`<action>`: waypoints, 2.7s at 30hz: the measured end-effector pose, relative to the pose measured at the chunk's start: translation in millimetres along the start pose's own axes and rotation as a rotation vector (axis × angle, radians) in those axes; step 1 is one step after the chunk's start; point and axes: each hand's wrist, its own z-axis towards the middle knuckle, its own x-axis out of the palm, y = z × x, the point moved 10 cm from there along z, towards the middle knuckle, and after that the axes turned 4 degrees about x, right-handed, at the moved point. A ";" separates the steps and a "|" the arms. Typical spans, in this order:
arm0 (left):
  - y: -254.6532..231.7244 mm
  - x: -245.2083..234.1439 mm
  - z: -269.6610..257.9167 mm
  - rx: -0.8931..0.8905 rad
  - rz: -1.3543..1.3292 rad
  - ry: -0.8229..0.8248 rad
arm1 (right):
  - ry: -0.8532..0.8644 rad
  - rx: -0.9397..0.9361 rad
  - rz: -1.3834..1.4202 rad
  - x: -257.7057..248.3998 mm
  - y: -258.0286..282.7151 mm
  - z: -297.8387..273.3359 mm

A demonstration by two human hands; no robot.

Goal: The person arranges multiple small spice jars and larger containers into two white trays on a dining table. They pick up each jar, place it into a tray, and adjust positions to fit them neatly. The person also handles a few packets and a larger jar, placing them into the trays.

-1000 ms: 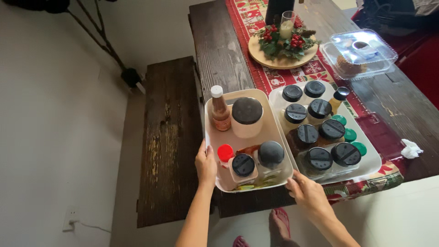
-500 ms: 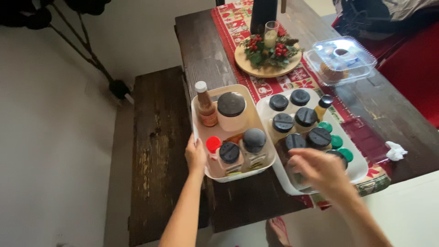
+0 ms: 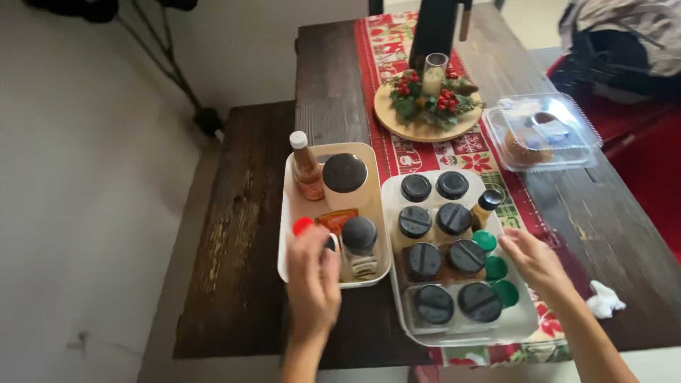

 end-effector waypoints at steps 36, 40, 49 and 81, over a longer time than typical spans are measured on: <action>25.7 169.5 -66.4 -0.526 0.377 0.540 | 0.028 -0.231 -0.272 23.2 14.0 36.3; 42.3 181.7 -63.4 -0.519 0.466 0.620 | 0.008 -0.273 -0.287 26.6 9.0 44.3; 31.3 191.2 -36.4 -0.372 0.353 0.475 | -0.051 -0.214 -0.255 0.0 18.4 51.8; 110.7 289.6 65.4 -0.491 0.425 0.578 | -0.073 -0.312 -0.302 23.0 35.3 217.3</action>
